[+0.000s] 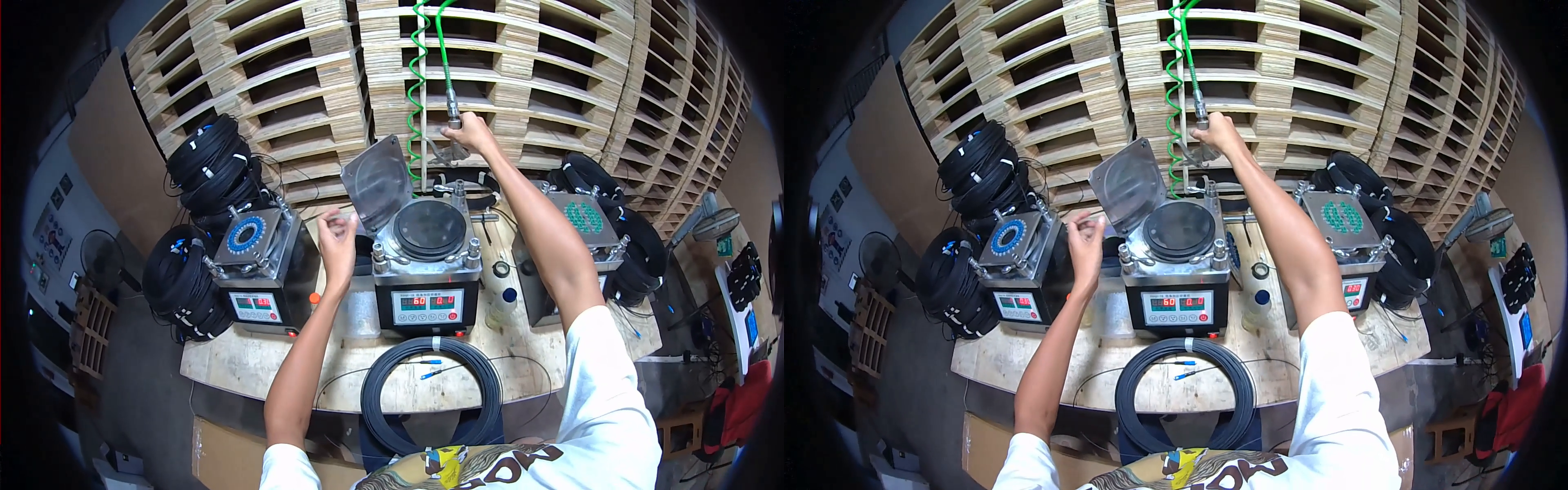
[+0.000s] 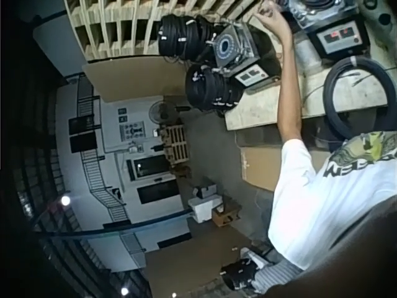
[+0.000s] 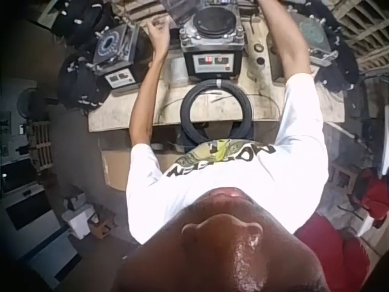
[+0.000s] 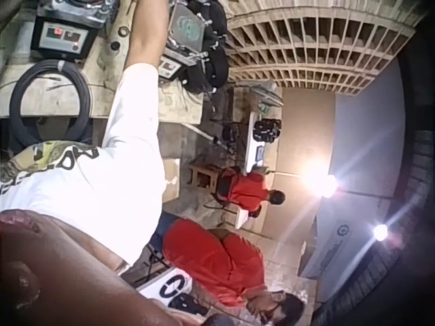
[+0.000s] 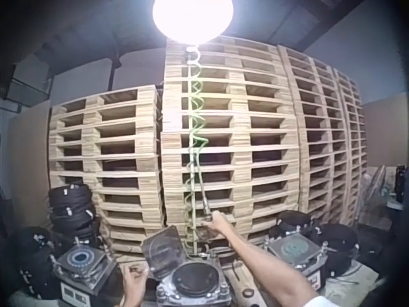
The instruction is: Processing or sealing the ends of a cable coil using industrial machinery and a liquid spray.
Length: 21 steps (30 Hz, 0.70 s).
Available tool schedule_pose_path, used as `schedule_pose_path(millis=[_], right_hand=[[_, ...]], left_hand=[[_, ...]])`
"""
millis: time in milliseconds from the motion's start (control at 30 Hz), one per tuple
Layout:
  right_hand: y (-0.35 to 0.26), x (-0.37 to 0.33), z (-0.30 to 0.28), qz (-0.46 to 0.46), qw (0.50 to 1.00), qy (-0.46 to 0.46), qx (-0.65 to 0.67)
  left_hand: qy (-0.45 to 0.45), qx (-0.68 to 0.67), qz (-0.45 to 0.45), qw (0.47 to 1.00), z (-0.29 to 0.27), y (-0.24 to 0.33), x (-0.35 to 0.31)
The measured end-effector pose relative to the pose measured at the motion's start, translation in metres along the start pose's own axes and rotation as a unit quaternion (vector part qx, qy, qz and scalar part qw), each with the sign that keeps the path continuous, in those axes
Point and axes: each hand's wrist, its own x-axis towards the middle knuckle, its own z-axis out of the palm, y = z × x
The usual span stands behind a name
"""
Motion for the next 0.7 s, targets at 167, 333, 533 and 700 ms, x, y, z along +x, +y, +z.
schedule_pose_path(millis=[167, 333, 533, 700], right_hand=[[0.020, 0.010, 0.026, 0.002, 0.999, 0.022, 0.037], [0.047, -0.021, 0.023, -0.054, 0.994, 0.075, 0.059], [0.086, -0.144, 0.011, -0.040, 0.985, -0.016, 0.165], [0.129, -0.292, 0.004, 0.046, 0.979, -0.188, 0.058]], left_hand=[[-0.145, -0.062, -0.081, 0.984, 0.007, -0.023, -0.002], [-0.168, 0.033, -0.053, 0.984, 0.020, -0.040, 0.007], [-0.132, -0.022, -0.108, 0.985, 0.027, -0.049, 0.007], [-0.148, -0.029, -0.120, 0.981, 0.032, -0.050, 0.011]])
